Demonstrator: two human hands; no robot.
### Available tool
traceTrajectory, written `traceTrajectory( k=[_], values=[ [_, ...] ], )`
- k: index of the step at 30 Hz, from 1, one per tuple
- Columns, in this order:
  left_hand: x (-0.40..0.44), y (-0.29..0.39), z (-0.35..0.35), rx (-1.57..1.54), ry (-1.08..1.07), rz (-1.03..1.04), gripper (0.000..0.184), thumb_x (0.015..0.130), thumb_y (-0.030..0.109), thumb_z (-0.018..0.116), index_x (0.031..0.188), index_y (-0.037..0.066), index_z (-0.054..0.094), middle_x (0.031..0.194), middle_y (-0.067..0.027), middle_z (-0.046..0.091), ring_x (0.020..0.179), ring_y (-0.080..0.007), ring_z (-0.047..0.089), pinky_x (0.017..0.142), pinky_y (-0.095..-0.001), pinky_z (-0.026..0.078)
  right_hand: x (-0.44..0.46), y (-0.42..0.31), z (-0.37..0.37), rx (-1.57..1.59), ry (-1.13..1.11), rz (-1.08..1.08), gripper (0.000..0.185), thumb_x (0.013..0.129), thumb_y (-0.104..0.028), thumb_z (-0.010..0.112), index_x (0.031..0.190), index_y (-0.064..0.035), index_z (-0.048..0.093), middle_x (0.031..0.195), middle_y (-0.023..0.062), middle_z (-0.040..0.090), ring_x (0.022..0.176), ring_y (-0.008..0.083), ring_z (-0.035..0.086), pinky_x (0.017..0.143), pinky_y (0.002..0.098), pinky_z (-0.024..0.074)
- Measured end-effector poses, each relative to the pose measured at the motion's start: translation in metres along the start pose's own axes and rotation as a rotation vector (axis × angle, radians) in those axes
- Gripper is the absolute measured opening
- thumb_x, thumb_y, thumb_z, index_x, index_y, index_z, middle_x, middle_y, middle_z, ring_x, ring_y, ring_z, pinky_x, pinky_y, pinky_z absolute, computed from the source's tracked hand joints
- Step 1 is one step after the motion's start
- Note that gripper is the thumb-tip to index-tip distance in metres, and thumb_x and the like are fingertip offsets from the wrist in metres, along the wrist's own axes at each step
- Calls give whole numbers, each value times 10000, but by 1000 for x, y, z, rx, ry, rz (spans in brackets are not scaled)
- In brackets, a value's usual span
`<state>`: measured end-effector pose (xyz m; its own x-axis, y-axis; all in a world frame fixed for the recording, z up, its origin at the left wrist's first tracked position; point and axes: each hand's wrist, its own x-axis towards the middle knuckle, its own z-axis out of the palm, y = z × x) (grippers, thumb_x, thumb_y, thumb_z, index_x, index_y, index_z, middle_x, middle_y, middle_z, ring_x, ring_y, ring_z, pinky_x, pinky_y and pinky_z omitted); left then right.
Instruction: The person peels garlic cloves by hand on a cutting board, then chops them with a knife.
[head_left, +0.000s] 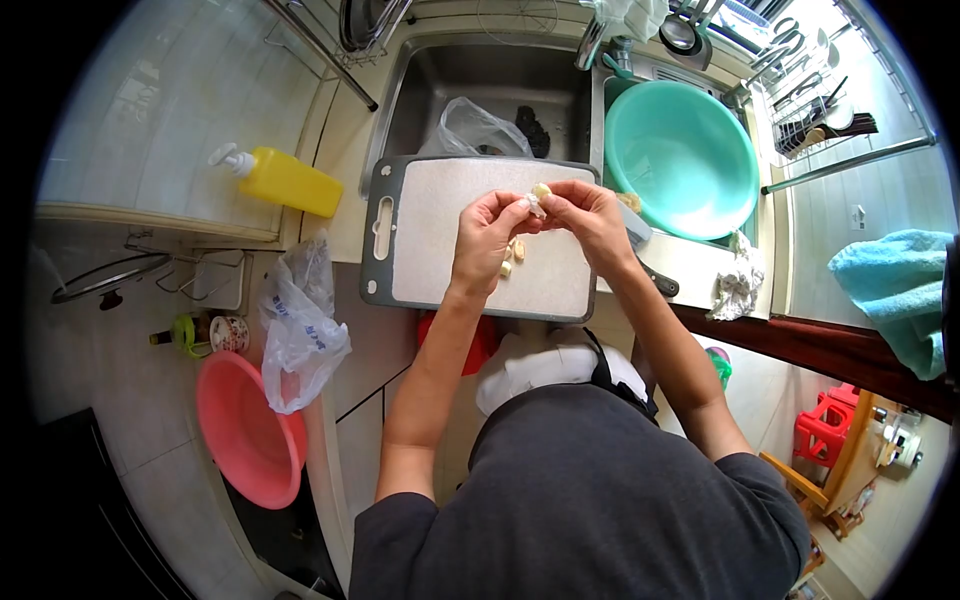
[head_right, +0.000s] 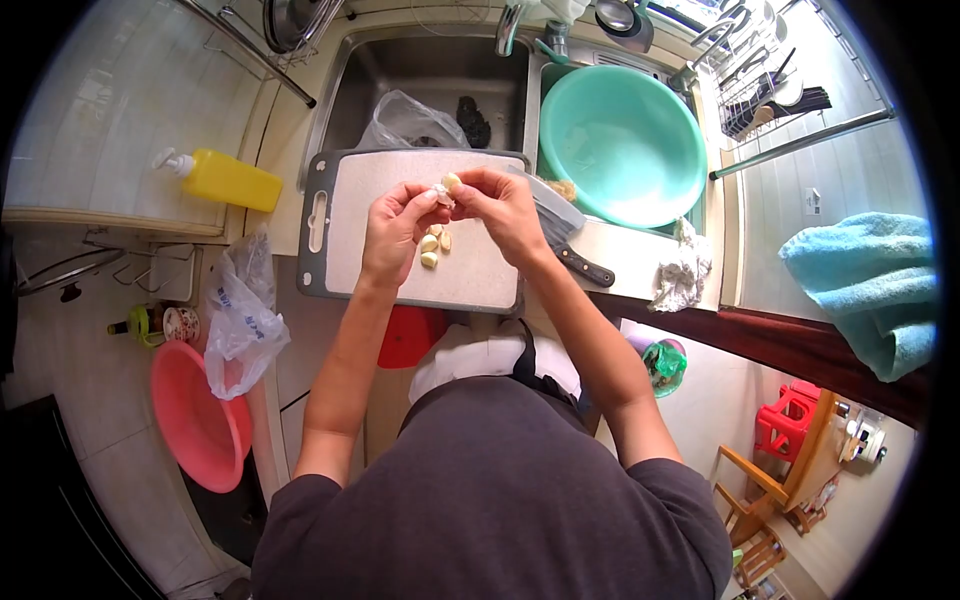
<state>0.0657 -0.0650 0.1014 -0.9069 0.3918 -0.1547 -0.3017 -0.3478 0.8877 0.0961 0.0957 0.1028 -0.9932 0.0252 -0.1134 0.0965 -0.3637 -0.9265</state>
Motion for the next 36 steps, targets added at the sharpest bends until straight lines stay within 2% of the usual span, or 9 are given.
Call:
traceTrajectory(
  k=[5, 10, 16, 18, 21, 27, 30, 35, 36],
  values=[
    [-1, 4, -4, -445, 16, -121, 107, 922, 74, 589, 962, -23, 610, 840, -97, 676, 715, -138, 660, 702, -262, 566, 4, 3, -11, 344, 89, 91, 254, 902, -133, 652, 1060, 66, 642, 911, 101, 683, 782, 137, 658, 751, 271, 556],
    [7, 15, -9, 166, 43, -82, 147, 921, 85, 599, 1010, -24, 639, 915, -111, 694, 767, -148, 679, 721, -260, 573, 0, -5, -3, -95, -29, -43, 238, 891, -137, 668, 1047, 43, 675, 879, 70, 684, 751, 110, 636, 703, 254, 541],
    [12, 30, -6, 95, -84, -135, 149, 910, 64, 611, 1030, -17, 646, 919, -110, 693, 764, -144, 679, 716, -261, 573, 3, -5, -7, -193, -31, -47, 206, 881, -132, 679, 1004, 32, 689, 848, 48, 674, 729, 86, 606, 662, 231, 516],
    [15, 26, -8, 103, -97, -140, 137, 908, 59, 612, 1021, -11, 645, 922, -110, 692, 764, -147, 680, 717, -263, 574, 4, -2, -10, 157, -42, 178, 202, 880, -128, 674, 1017, 20, 672, 857, 48, 665, 736, 94, 605, 680, 240, 518],
    [18, 13, -13, -98, -90, -159, 116, 906, 70, 618, 999, 3, 638, 913, -106, 691, 766, -148, 678, 718, -267, 573, 7, 6, -12, 485, -4, 252, 191, 881, -129, 662, 1024, -4, 642, 874, 56, 656, 755, 110, 608, 711, 257, 527],
    [15, 12, -17, -94, -48, -209, 126, 910, 74, 619, 1016, 6, 629, 891, -100, 688, 767, -141, 672, 714, -264, 571, 7, -4, -4, 511, 123, 330, 146, 864, -122, 666, 961, -32, 607, 861, 54, 642, 739, 110, 601, 686, 271, 531],
    [15, 13, -12, 43, -43, -147, 205, 887, 60, 650, 1081, -5, 628, 870, -85, 682, 750, -135, 664, 702, -247, 557, 11, 6, -9, 443, 106, 295, 138, 859, -106, 678, 946, -31, 602, 855, 51, 638, 713, 102, 588, 652, 260, 520],
    [14, 18, 1, 736, -41, 396, 273, 794, 23, 730, 1062, 17, 684, 861, -55, 648, 724, -121, 639, 663, -228, 516, 15, 18, -15, 401, 4, 262, 133, 871, -60, 661, 982, -24, 597, 887, 43, 629, 736, 99, 591, 679, 244, 523],
    [12, 20, 4, 736, -41, 396, 273, 794, 23, 730, 1062, 17, 684, 861, -55, 648, 724, -121, 639, 663, -228, 516, 14, 14, -11, 376, -3, 240, 147, 871, -47, 658, 1003, -15, 603, 893, 45, 634, 741, 100, 593, 682, 245, 527]
  ],
)
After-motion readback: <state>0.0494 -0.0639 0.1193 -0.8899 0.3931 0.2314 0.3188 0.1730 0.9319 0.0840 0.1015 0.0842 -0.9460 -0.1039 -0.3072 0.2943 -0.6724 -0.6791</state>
